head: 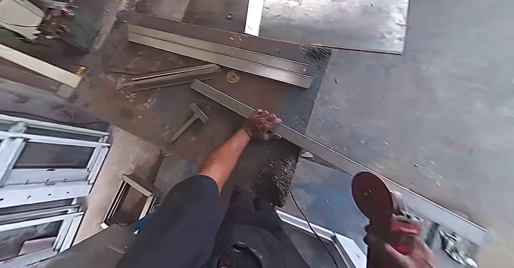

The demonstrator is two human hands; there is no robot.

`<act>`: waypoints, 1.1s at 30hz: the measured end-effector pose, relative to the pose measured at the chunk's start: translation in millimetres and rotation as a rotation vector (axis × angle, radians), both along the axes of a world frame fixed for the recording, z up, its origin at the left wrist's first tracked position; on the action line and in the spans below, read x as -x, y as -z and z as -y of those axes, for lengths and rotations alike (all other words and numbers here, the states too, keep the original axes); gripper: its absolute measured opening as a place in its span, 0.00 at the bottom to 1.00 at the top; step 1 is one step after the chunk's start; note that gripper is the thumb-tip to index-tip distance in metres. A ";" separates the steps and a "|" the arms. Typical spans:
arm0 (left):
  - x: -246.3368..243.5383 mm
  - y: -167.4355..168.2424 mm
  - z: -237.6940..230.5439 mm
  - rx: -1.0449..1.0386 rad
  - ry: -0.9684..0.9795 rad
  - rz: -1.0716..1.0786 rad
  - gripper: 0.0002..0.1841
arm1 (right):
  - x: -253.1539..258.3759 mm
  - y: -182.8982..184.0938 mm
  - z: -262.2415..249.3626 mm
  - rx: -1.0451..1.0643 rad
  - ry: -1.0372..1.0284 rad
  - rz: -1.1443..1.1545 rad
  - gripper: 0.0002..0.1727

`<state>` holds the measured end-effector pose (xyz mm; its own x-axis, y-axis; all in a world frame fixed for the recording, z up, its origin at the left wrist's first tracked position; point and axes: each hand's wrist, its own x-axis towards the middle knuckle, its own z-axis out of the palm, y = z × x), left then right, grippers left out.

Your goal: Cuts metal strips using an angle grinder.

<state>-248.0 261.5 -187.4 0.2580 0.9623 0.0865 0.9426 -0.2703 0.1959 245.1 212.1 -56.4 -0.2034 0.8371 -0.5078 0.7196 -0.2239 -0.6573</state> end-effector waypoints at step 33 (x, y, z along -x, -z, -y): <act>7.8 13.5 -6.3 -0.134 0.035 0.002 0.43 | 55.2 33.1 -73.9 0.046 -0.234 0.150 0.45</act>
<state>-255.9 267.8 -200.9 0.2912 0.9323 0.2145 0.9317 -0.3272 0.1574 189.9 286.0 -89.5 -0.3086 0.7516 -0.5830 0.8436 -0.0669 -0.5328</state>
